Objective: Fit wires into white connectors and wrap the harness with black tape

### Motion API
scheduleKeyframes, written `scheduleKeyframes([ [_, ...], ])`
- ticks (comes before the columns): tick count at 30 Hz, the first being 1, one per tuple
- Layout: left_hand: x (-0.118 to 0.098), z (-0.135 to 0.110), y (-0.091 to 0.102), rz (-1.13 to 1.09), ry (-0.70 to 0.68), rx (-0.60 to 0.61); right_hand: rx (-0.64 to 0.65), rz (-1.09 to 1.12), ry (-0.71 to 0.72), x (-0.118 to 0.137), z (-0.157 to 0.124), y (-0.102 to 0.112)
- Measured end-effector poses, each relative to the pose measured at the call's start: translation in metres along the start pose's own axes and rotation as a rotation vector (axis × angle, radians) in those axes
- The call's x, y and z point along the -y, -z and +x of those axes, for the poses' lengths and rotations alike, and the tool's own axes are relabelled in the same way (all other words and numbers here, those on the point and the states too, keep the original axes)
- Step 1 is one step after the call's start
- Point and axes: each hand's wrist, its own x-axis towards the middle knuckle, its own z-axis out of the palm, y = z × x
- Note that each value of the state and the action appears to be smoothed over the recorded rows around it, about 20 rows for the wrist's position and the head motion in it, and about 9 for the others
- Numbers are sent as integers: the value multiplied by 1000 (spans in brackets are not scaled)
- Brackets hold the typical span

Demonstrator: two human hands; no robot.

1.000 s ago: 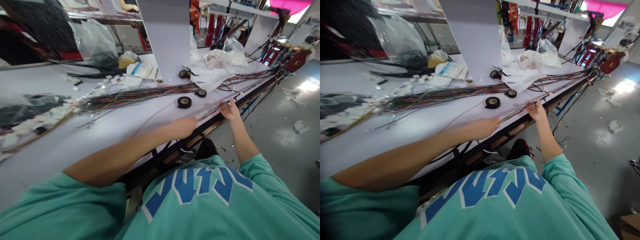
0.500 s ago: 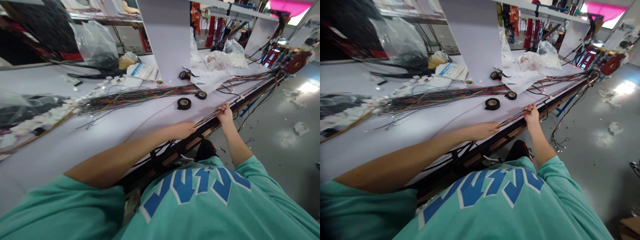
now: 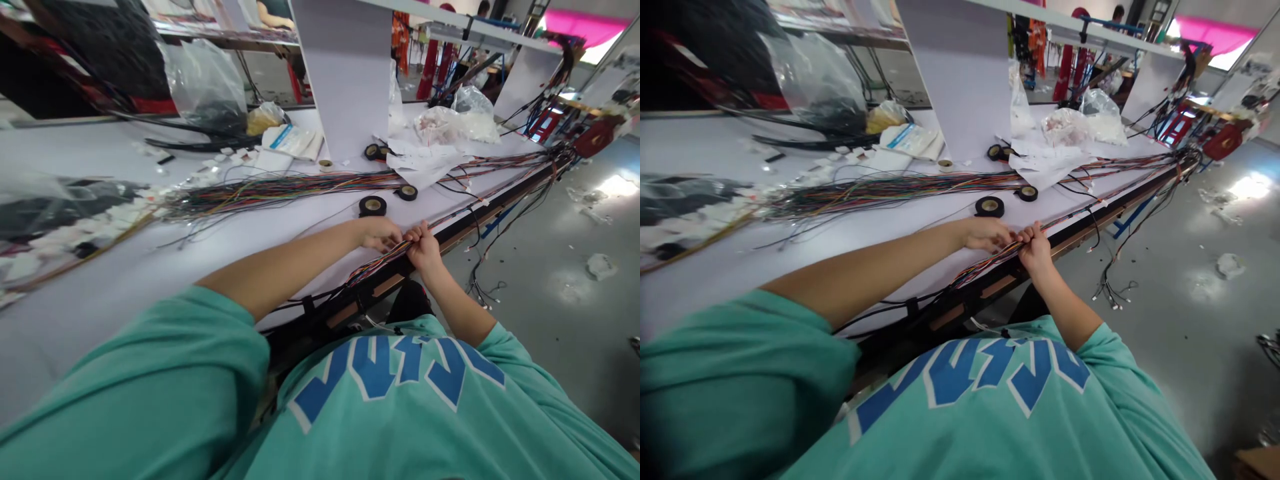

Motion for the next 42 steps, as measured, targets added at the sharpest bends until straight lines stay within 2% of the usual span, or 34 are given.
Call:
scheduleKeyframes([
  [3,-14,16,-1,-33,-37,-110,7,-78,-2,-2,-3,1],
  [7,-32,37,-15,156,-57,-115,5,-80,-21,-11,-13,-2],
  [9,-39,46,-23,184,-55,-87,14,-76,-56,-18,-21,-4],
  [14,-48,56,-35,149,-45,114,48,-127,-82,-30,-39,-6],
  [19,-43,47,-33,42,-141,132,155,-216,-86,-31,-46,-2],
  [23,-31,32,-29,20,-127,146,209,-298,-160,-32,-49,4],
  [29,-20,15,-30,-3,-114,89,178,-387,-210,-38,-54,8],
  [33,-15,13,-30,8,-120,57,127,-459,-212,-41,-56,8],
  [42,-8,6,-29,7,-111,-12,114,-490,-239,-46,-57,7],
])
